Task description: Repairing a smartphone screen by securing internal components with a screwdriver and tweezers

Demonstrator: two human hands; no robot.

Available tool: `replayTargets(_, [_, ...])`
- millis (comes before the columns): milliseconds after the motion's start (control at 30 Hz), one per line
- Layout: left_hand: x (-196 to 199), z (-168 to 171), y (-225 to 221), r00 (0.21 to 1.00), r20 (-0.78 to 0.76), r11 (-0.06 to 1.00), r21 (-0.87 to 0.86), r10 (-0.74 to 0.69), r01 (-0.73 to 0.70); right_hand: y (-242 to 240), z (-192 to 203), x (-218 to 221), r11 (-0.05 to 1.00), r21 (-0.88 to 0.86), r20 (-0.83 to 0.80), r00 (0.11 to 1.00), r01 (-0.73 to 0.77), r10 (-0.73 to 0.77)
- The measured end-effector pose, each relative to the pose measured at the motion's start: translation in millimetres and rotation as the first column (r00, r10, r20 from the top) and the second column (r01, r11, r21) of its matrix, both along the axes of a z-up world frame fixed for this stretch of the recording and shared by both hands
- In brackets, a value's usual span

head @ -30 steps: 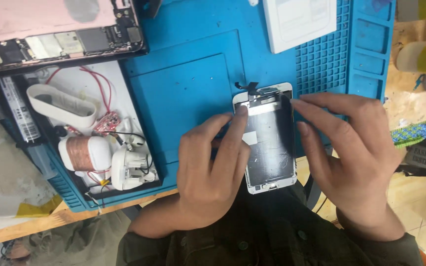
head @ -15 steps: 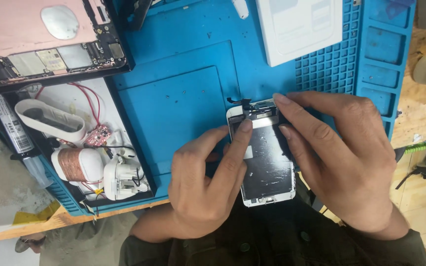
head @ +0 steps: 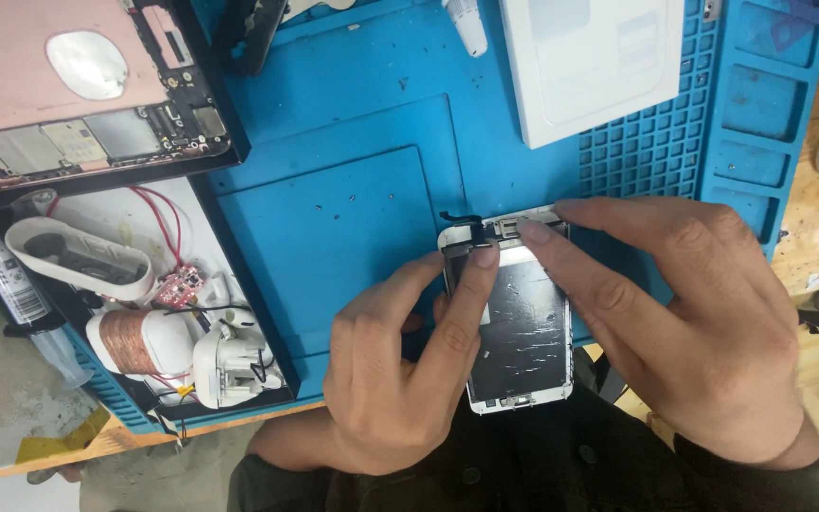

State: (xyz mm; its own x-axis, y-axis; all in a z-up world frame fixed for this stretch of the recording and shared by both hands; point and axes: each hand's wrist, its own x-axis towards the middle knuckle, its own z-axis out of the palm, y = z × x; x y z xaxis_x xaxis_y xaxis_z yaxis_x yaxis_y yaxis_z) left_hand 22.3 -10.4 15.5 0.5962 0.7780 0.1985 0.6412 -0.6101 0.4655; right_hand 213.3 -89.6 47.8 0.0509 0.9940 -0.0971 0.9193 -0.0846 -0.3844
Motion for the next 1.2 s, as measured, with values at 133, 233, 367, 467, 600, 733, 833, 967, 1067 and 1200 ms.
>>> replayTargets(133, [1.4, 1.6, 2.1, 1.000, -0.002, 1.000, -0.004, -0.004, 0.004, 2.0, 1.4, 0.1, 0.999, 0.037, 0.033, 0.999, -0.021, 0.020])
replayTargets(233, [3.6, 3.0, 3.7, 1.000, -0.016, 1.000, -0.005, -0.010, 0.010, -2.6, -0.6, 4.0, 0.997, 0.004, 0.106, 0.991, -0.082, 0.081])
replayTargets(367, [5.3, 2.3, 6.5, 0.999, -0.035, 0.999, 0.051, -0.004, 0.005, -4.8, -3.1, 8.4, 0.987, -0.011, 0.180, 0.970, -0.162, 0.161])
replayTargets(467, [5.1, 2.5, 6.6, 0.998, -0.058, 0.998, 0.065, -0.013, 0.016, -2.3, -2.6, 11.4, 0.980, -0.014, 0.221, 0.955, -0.200, 0.198])
replayTargets(600, [2.9, 2.7, 9.4, 0.995, -0.082, 0.996, 0.071, -0.054, 0.060, 3.7, 0.6, 17.1, 0.963, -0.028, 0.259, 0.929, -0.268, 0.266])
replayTargets(733, [3.7, 1.1, 7.0, 0.996, -0.075, 0.996, 0.072, -0.038, 0.043, 14.6, 3.0, 20.7, 0.945, 0.011, 0.272, 0.911, -0.327, 0.312])
replayTargets(833, [3.6, -0.7, 6.9, 0.996, -0.076, 0.997, 0.072, -0.036, 0.042, 20.0, 5.3, 22.9, 0.926, 0.059, 0.267, 0.900, -0.372, 0.345])
replayTargets(967, [4.6, -0.6, 8.2, 0.997, -0.071, 0.993, 0.110, -0.035, 0.043, 16.4, 7.8, 24.5, 0.928, -0.035, 0.279, 0.888, -0.372, 0.366])
replayTargets(1067, [5.4, 0.9, 7.5, 0.995, -0.095, 0.992, 0.114, -0.033, 0.044, 13.4, 6.8, 25.7, 0.927, -0.073, 0.301, 0.878, -0.367, 0.372])
replayTargets(1200, [6.9, 4.7, 5.3, 0.997, -0.073, 0.988, 0.145, -0.036, 0.047, 6.0, 10.2, 24.2, 0.941, -0.075, 0.264, 0.903, -0.330, 0.338])
